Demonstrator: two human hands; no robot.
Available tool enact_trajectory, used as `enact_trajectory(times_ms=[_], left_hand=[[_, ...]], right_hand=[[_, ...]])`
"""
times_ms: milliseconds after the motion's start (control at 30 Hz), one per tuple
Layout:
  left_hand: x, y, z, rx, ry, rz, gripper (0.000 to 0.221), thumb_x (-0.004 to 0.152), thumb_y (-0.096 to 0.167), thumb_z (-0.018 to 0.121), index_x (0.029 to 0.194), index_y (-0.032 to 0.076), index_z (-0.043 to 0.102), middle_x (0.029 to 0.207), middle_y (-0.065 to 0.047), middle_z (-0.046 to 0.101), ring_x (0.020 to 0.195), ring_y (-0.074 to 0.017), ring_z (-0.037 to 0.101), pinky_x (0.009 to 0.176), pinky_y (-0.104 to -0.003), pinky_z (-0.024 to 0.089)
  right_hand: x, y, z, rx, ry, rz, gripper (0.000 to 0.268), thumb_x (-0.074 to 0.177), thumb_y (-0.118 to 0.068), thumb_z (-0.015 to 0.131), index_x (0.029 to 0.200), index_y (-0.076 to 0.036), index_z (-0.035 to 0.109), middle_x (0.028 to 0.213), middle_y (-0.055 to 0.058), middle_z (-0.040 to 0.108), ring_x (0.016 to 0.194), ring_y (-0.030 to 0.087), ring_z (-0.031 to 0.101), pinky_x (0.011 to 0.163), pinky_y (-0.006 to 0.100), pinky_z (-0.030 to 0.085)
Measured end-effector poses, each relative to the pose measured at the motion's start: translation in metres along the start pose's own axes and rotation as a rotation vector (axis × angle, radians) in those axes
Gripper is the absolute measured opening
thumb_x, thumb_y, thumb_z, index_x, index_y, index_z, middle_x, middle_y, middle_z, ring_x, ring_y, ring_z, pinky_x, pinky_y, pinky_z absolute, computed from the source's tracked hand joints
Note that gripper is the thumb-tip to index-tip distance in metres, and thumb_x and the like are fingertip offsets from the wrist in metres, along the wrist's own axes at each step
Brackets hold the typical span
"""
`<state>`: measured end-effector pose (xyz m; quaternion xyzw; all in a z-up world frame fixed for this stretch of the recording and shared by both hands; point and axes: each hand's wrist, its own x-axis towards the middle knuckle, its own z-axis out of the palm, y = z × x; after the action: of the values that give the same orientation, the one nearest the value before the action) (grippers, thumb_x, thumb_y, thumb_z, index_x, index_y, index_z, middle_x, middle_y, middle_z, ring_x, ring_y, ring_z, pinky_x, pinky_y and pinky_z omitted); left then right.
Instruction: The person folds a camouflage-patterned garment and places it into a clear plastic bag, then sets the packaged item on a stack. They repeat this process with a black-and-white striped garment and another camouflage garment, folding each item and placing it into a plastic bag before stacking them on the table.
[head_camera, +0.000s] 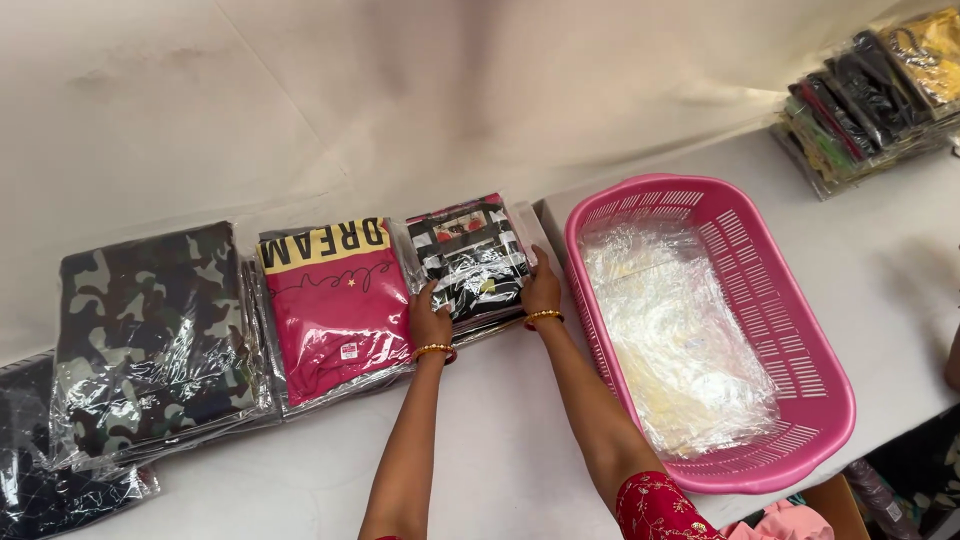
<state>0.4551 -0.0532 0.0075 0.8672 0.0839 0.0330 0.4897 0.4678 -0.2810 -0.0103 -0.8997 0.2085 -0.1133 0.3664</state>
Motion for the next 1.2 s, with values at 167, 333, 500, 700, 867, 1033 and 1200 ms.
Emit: enact_trajectory(times_ms=[167, 333, 500, 700, 867, 1033, 1200], left_hand=[[0.005, 0.014, -0.004, -0.008, -0.041, -0.038, 0.057, 0.083, -0.002, 0.074, 0.136, 0.016, 0.062, 0.121, -0.014, 0.061, 0.112, -0.0343, 0.063, 0.096, -0.040, 0.053], [-0.003, 0.056, -0.015, 0.367, 0.011, 0.402, 0.064, 0.087, 0.020, 0.072, 0.147, 0.021, 0.051, 0.155, -0.013, 0.037, 0.145, -0.0365, 0.033, 0.117, -0.052, 0.030], [0.000, 0.032, 0.010, 0.782, -0.304, 0.462, 0.067, 0.096, 0.045, 0.059, 0.157, 0.032, 0.033, 0.171, -0.003, 0.011, 0.157, -0.0305, 0.003, 0.123, -0.061, 0.007], [-0.016, 0.040, -0.009, 0.760, -0.330, 0.472, 0.070, 0.095, 0.048, 0.059, 0.158, 0.032, 0.034, 0.171, -0.003, 0.012, 0.157, -0.0323, 0.004, 0.121, -0.064, 0.008], [-0.053, 0.022, -0.058, 0.571, -0.130, 0.541, 0.071, 0.093, 0.050, 0.061, 0.157, 0.028, 0.040, 0.167, -0.008, 0.021, 0.155, -0.0343, 0.011, 0.120, -0.066, 0.008], [-0.110, -0.008, -0.139, 0.550, 0.098, 0.534, 0.045, 0.094, 0.046, 0.062, 0.133, 0.022, 0.064, 0.156, -0.012, 0.040, 0.148, -0.0340, 0.030, 0.121, -0.065, 0.015], [-0.168, 0.014, -0.224, 0.469, 0.227, 0.463, 0.033, 0.097, 0.044, 0.063, 0.120, 0.022, 0.072, 0.151, -0.012, 0.046, 0.144, -0.0348, 0.036, 0.119, -0.060, 0.021]], right_hand=[[0.011, -0.004, -0.004, 0.066, -0.016, 0.021, 0.064, 0.088, 0.003, 0.066, 0.146, -0.021, 0.051, 0.103, 0.017, 0.072, 0.096, 0.035, 0.071, 0.084, 0.045, 0.056], [-0.002, -0.042, -0.018, -0.180, 0.088, -0.362, 0.061, 0.091, -0.012, 0.065, 0.149, -0.019, 0.047, 0.148, 0.014, 0.052, 0.139, 0.035, 0.046, 0.110, 0.052, 0.039], [-0.012, -0.051, -0.011, -0.483, -0.192, -0.589, 0.058, 0.099, -0.041, 0.056, 0.154, -0.029, 0.043, 0.168, 0.003, 0.026, 0.156, 0.026, 0.017, 0.120, 0.064, 0.011], [-0.036, -0.039, -0.021, -0.447, -0.313, -0.544, 0.060, 0.099, -0.041, 0.057, 0.156, -0.031, 0.041, 0.170, 0.002, 0.022, 0.157, 0.027, 0.011, 0.119, 0.065, 0.006], [-0.118, -0.023, -0.040, -0.214, 0.017, -0.687, 0.060, 0.098, -0.032, 0.064, 0.153, -0.018, 0.048, 0.167, 0.007, 0.035, 0.157, 0.026, 0.026, 0.124, 0.060, 0.010], [-0.237, 0.021, -0.030, -0.310, -0.374, -0.701, 0.062, 0.097, -0.032, 0.066, 0.154, -0.022, 0.045, 0.165, 0.005, 0.034, 0.155, 0.023, 0.027, 0.124, 0.059, 0.010], [-0.304, -0.007, -0.045, -0.465, -0.949, -0.538, 0.078, 0.092, -0.042, 0.066, 0.158, -0.027, 0.028, 0.171, 0.004, 0.007, 0.158, 0.024, 0.000, 0.123, 0.062, -0.004]])
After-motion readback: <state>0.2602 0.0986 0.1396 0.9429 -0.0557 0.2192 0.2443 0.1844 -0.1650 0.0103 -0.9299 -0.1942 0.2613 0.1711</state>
